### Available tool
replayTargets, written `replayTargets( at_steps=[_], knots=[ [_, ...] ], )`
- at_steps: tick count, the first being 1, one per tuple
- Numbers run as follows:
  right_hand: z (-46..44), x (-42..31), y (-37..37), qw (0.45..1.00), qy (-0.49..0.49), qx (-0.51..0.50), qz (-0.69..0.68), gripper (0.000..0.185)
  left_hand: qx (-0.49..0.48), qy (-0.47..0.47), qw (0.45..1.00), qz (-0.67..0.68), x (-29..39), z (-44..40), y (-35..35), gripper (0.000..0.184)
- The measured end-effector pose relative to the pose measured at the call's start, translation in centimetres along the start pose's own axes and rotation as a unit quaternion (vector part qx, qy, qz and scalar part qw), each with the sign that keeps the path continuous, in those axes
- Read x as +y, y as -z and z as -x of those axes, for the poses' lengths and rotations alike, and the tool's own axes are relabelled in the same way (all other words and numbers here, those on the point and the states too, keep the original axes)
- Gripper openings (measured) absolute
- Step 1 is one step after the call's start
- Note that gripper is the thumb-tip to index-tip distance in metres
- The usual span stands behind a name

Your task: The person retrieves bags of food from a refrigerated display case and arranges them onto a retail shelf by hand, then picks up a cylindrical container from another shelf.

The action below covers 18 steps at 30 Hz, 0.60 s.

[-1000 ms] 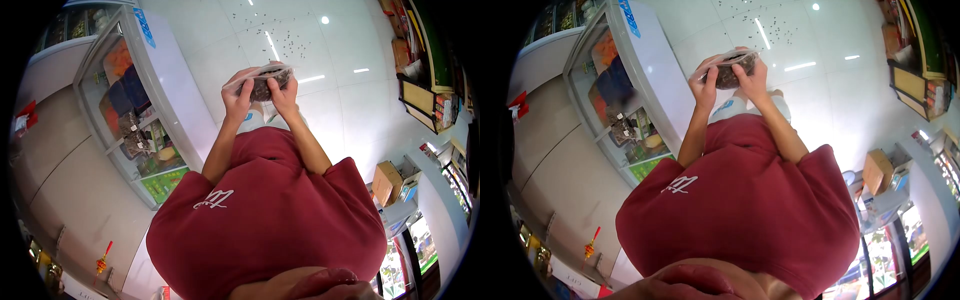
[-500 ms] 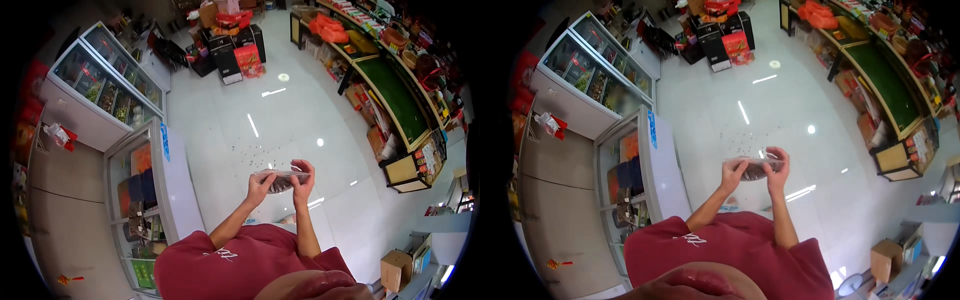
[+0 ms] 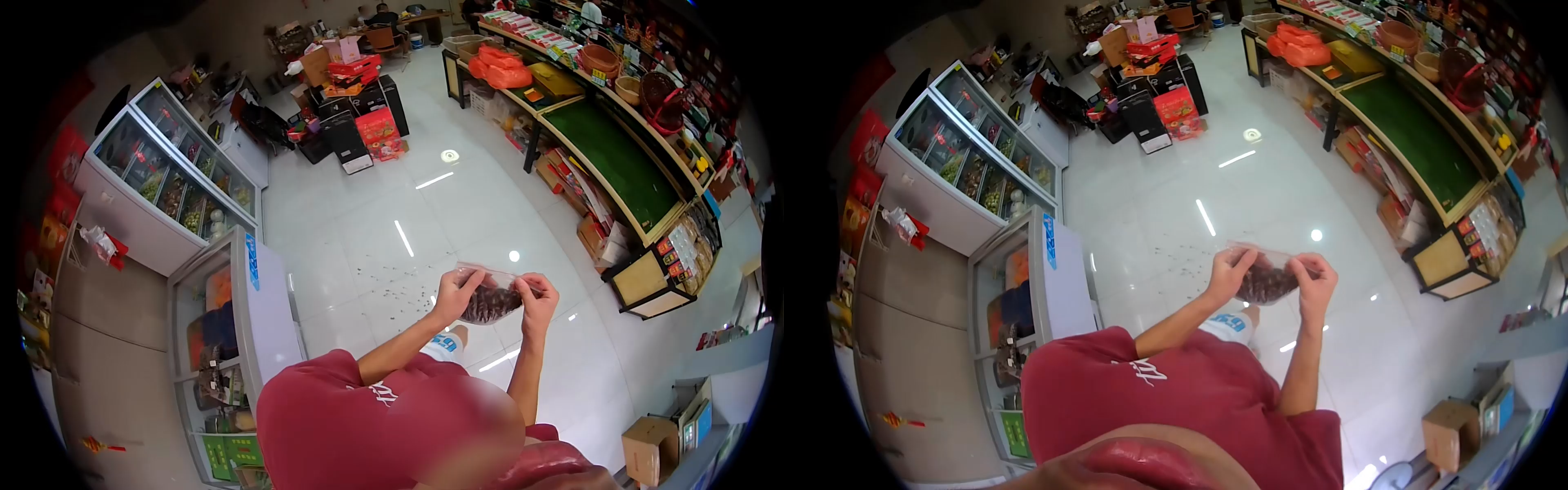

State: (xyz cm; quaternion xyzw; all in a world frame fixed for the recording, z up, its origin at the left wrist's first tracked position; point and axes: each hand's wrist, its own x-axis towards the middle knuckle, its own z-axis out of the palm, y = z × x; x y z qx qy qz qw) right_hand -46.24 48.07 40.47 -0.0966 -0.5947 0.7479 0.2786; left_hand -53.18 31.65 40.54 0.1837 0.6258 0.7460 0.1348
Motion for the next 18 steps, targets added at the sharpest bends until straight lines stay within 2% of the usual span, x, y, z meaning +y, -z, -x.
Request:
replayTargets(
  at_steps=[3, 5, 10, 14, 16, 18],
  knots=[
    [-2.8, -2.5, 3.3, 0.997, -0.008, -0.036, 0.062, 0.009, -0.024, -0.023, 0.999, 0.002, -0.9, -2.8, -3.2, 0.030],
    [-4.9, -4.4, 5.6, 0.959, 0.083, -0.127, 0.239, 0.012, -0.045, -0.032, 0.998, 0.005, -1.8, -4.7, -5.6, 0.030],
    [-11.0, -7.1, 9.3, 0.919, 0.147, -0.122, 0.344, 0.013, -0.085, -0.112, 0.989, -0.041, -4.1, -10.7, -11.5, 0.025],
    [-16.9, -8.5, 12.6, 0.867, 0.164, -0.145, 0.448, 0.011, -0.113, -0.063, 0.992, 0.012, -4.5, -16.1, -17.2, 0.022],
    [-19.8, -9.4, 14.3, 0.865, 0.154, -0.150, 0.454, 0.011, -0.121, -0.018, 0.988, 0.090, -5.1, -18.5, -19.9, 0.018],
    [-22.7, -10.2, 16.0, 0.862, 0.152, -0.152, 0.460, 0.011, -0.122, -0.028, 0.988, 0.092, -5.6, -21.2, -22.4, 0.017]
  ],
)
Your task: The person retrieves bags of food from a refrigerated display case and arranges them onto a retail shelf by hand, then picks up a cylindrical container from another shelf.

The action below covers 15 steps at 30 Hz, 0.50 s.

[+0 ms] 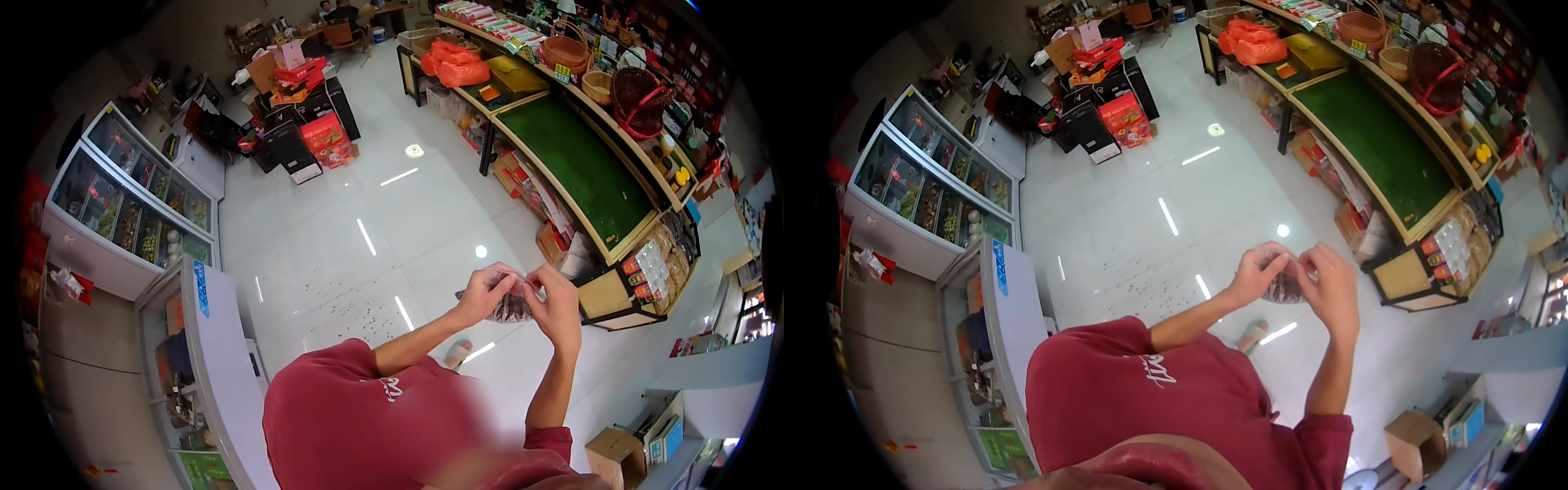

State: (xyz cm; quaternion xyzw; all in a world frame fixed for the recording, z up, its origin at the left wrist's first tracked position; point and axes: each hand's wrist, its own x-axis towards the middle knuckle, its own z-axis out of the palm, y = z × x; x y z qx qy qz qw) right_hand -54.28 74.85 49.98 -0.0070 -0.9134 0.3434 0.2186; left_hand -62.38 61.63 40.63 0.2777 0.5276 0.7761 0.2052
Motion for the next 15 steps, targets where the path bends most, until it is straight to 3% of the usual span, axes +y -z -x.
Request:
replayTargets(
  at_steps=[9, 11, 15],
  knots=[
    [-4.0, 5.9, 4.1, 0.998, 0.024, 0.016, 0.051, 0.011, -0.026, -0.041, 0.999, -0.025, -2.6, -8.0, -4.0, 0.013],
    [-4.4, 8.0, 5.1, 0.997, 0.057, 0.003, 0.047, 0.010, -0.032, -0.043, 0.993, -0.105, -2.8, -9.2, -4.9, 0.013],
    [-2.7, 12.8, 7.1, 0.998, 0.035, 0.039, 0.028, 0.010, -0.006, -0.036, 0.989, -0.145, -5.2, -10.7, -8.0, 0.015]
  ],
)
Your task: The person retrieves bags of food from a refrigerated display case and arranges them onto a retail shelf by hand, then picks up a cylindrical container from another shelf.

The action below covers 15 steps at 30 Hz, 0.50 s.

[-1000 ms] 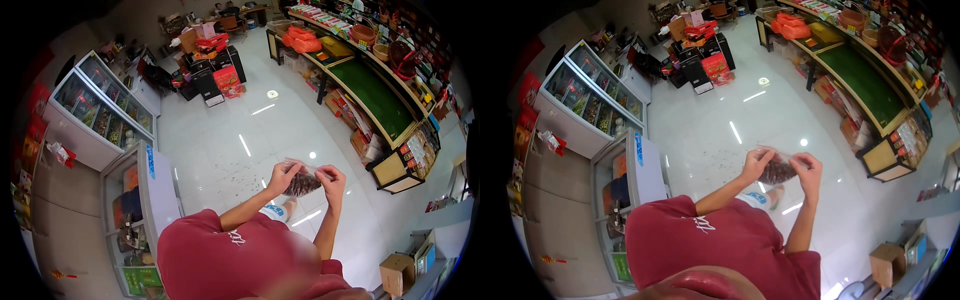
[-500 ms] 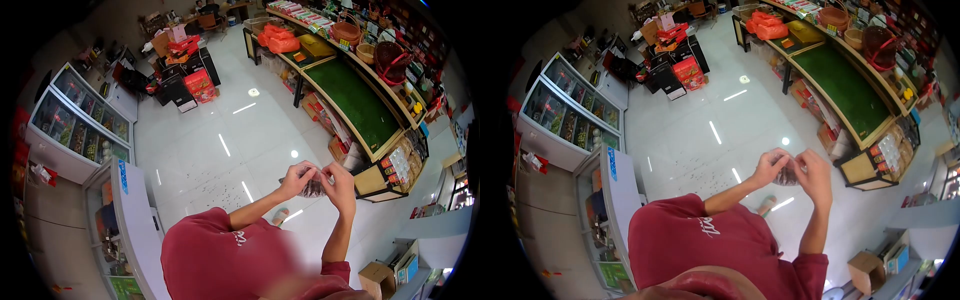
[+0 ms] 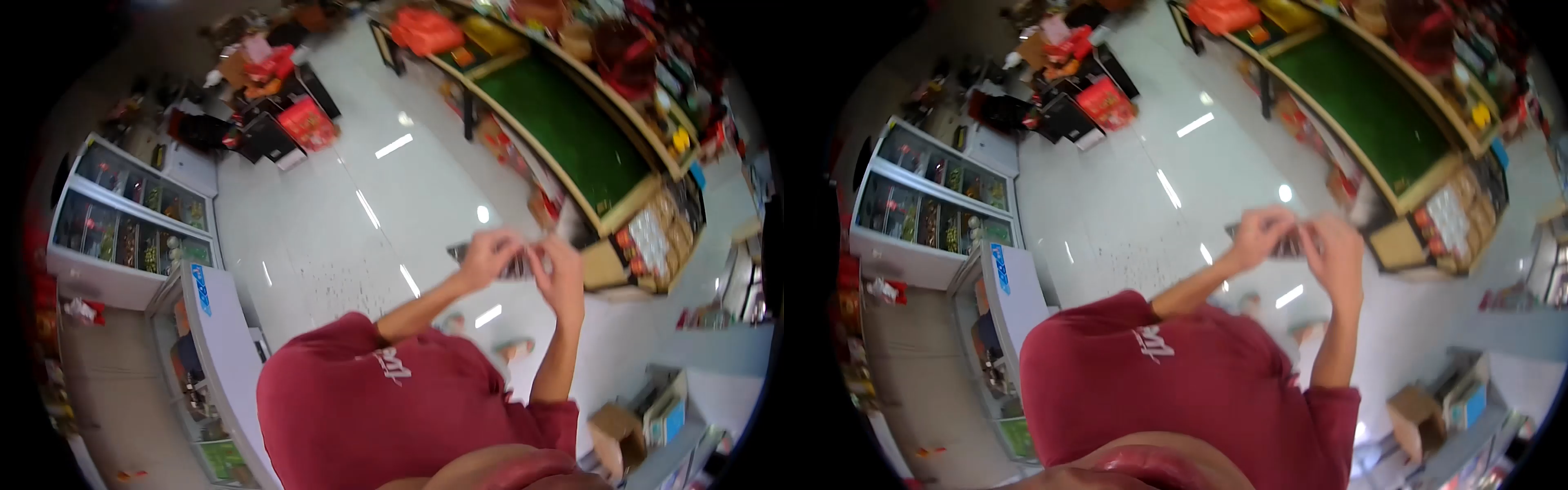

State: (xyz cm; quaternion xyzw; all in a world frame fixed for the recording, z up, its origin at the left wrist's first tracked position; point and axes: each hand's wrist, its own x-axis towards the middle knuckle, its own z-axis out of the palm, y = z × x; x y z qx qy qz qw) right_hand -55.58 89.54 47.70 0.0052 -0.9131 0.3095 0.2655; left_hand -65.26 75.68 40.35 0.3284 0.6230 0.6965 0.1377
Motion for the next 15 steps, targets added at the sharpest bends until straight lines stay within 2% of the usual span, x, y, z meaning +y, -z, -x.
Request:
replayTargets(
  at_steps=[2, 3, 4, 7, 9, 15],
  knots=[
    [1.7, 2.5, 1.9, 0.999, -0.022, 0.035, 0.012, 0.008, -0.019, 0.064, 0.998, -0.019, 1.0, -1.0, -1.7, 0.016],
    [2.2, 3.3, 3.0, 0.998, -0.036, 0.044, -0.019, 0.008, -0.018, 0.081, 0.996, 0.030, 0.5, -1.5, -3.0, 0.016],
    [2.7, 4.0, 4.1, 0.998, -0.036, 0.050, -0.025, 0.008, -0.019, 0.059, 0.997, 0.047, 0.9, -2.0, -4.6, 0.017],
    [4.4, 7.8, 7.8, 0.994, -0.044, 0.073, -0.067, 0.009, -0.036, 0.094, 0.987, 0.125, 1.4, -3.4, -10.2, 0.019],
    [5.6, 10.5, 11.1, 0.992, -0.060, 0.078, -0.084, 0.009, -0.052, 0.031, 0.993, 0.100, 1.3, -5.0, -14.3, 0.020],
    [11.2, 17.8, 21.4, 0.974, -0.144, 0.146, -0.094, 0.009, -0.103, 0.039, 0.986, 0.127, 0.3, -8.2, -26.3, 0.019]
  ],
)
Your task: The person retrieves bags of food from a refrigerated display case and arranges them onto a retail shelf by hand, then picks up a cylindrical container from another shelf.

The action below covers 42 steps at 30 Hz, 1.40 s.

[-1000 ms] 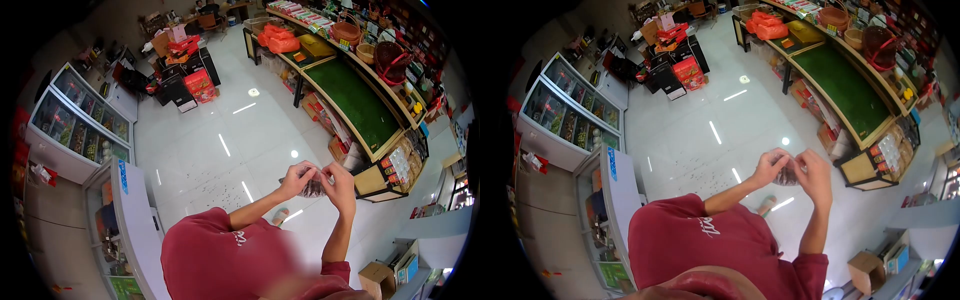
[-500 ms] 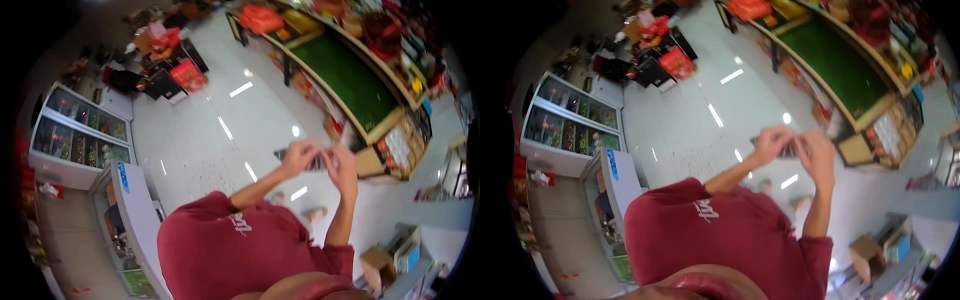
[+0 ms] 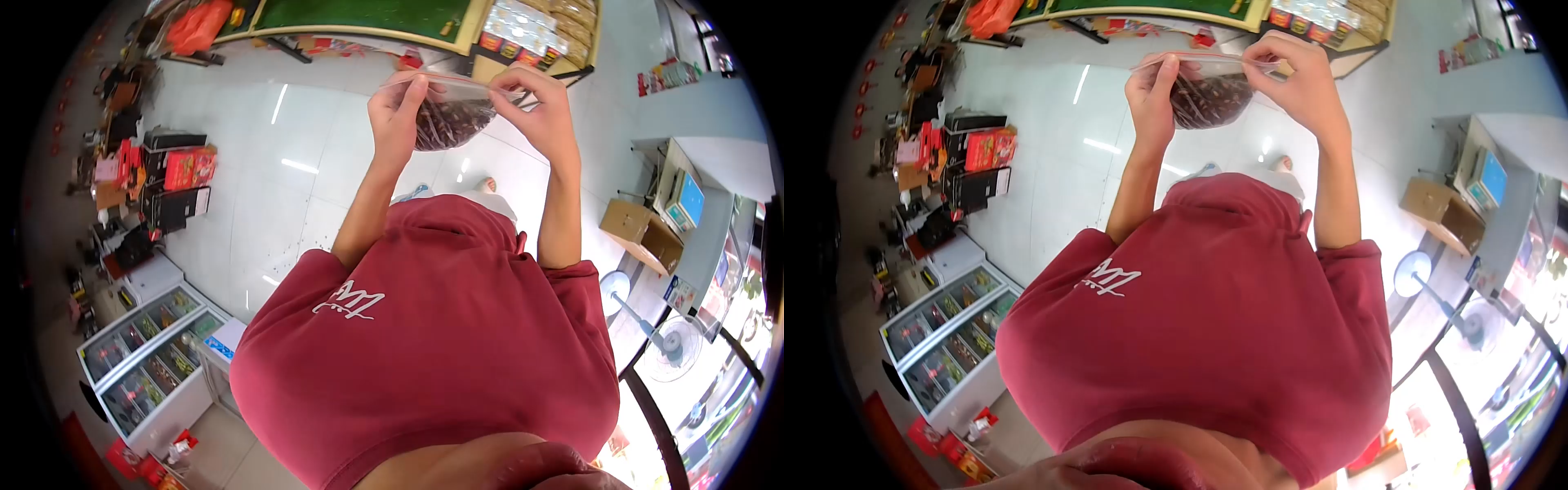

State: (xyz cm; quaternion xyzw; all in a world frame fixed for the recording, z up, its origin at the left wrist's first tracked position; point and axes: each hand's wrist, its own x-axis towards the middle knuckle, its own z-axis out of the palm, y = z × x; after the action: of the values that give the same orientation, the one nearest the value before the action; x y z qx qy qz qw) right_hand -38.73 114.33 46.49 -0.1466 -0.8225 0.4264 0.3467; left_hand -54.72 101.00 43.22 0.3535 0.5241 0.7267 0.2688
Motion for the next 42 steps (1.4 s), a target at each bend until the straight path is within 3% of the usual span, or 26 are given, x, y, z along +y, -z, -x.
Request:
replayTargets(
  at_steps=[12, 14, 18, 20, 23, 25, 29, 33, 42],
  knots=[
    [-1.4, 12.6, 17.1, 0.994, -0.065, 0.076, 0.042, 0.011, -0.065, 0.031, 0.997, 0.006, -8.7, -10.5, -17.8, 0.024],
    [-2.3, 14.3, 18.9, 0.993, -0.022, 0.080, 0.084, 0.013, -0.082, 0.021, 0.996, -0.012, -10.0, -12.2, -19.7, 0.021],
    [-5.8, 16.2, 21.5, 0.985, -0.033, 0.094, 0.142, 0.015, -0.105, 0.064, 0.992, 0.017, -13.2, -15.5, -23.9, 0.015],
    [-7.7, 18.4, 23.3, 0.975, 0.044, 0.061, 0.210, 0.015, -0.112, 0.063, 0.992, 0.021, -14.6, -17.6, -26.5, 0.015],
    [-10.2, 21.1, 26.2, 0.970, 0.022, 0.037, 0.238, 0.015, -0.115, 0.099, 0.987, 0.046, -16.1, -20.8, -29.8, 0.016],
    [-12.0, 21.8, 28.2, 0.966, 0.035, 0.029, 0.255, 0.014, -0.113, 0.029, 0.993, 0.020, -17.5, -22.9, -31.6, 0.017],
    [-14.7, 24.8, 31.8, 0.957, 0.036, 0.007, 0.289, 0.013, -0.120, -0.006, 0.993, -0.020, -19.5, -27.2, -35.2, 0.018],
    [-16.3, 27.5, 34.7, 0.959, 0.027, 0.016, 0.283, 0.013, -0.131, 0.040, 0.990, 0.029, -20.6, -29.9, -38.4, 0.019],
    [-19.0, 36.8, 43.5, 0.980, 0.029, -0.006, 0.199, 0.011, -0.099, 0.040, 0.994, -0.023, -25.2, -35.4, -47.2, 0.016]
  ],
)
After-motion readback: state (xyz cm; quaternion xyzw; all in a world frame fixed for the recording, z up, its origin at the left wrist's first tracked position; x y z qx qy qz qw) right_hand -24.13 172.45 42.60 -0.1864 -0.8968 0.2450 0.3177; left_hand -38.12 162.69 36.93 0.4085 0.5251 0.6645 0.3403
